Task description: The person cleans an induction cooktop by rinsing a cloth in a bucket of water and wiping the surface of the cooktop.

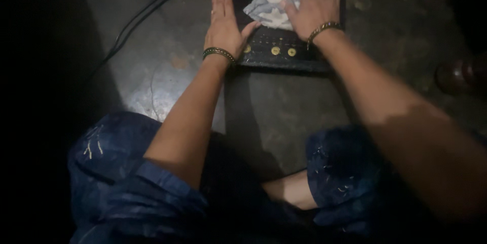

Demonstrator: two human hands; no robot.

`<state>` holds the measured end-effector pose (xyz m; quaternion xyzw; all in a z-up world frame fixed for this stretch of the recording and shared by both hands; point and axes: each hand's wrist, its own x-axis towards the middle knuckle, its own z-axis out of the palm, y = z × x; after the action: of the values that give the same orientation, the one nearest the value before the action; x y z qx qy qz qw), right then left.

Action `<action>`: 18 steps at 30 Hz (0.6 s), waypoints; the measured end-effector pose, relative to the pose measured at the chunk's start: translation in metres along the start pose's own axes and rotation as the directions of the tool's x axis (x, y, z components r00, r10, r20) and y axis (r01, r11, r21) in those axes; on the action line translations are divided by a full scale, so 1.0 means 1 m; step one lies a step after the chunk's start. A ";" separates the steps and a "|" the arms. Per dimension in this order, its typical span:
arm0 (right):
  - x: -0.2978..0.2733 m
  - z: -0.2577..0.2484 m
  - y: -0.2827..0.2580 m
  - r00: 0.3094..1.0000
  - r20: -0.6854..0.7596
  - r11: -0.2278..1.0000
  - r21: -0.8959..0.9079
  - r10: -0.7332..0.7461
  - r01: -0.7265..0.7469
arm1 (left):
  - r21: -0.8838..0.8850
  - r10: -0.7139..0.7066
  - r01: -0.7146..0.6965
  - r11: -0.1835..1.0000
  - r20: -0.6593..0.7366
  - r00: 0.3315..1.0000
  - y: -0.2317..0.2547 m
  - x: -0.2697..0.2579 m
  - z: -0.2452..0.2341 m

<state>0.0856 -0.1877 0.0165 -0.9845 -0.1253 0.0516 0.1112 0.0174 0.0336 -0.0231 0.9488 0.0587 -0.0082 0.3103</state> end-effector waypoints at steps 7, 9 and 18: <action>-0.035 0.001 -0.007 0.998 0.002 0.997 -0.041 0.063 -0.063 | -0.014 0.000 0.000 1.000 -0.010 1.000 0.000 -0.004 -0.002; -0.032 0.004 -0.007 0.997 0.015 0.996 -0.046 0.080 -0.079 | -0.015 -0.007 0.007 1.000 -0.005 1.000 0.001 -0.001 -0.002; 0.028 0.011 -0.002 0.991 0.073 0.994 0.019 0.108 -0.110 | -0.036 0.037 -0.037 0.999 -0.017 0.999 0.000 0.002 -0.005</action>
<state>0.1109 -0.1761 0.0037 -0.9861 -0.0747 0.0943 0.1148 0.0190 0.0365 -0.0195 0.9439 0.0437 0.0061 0.3273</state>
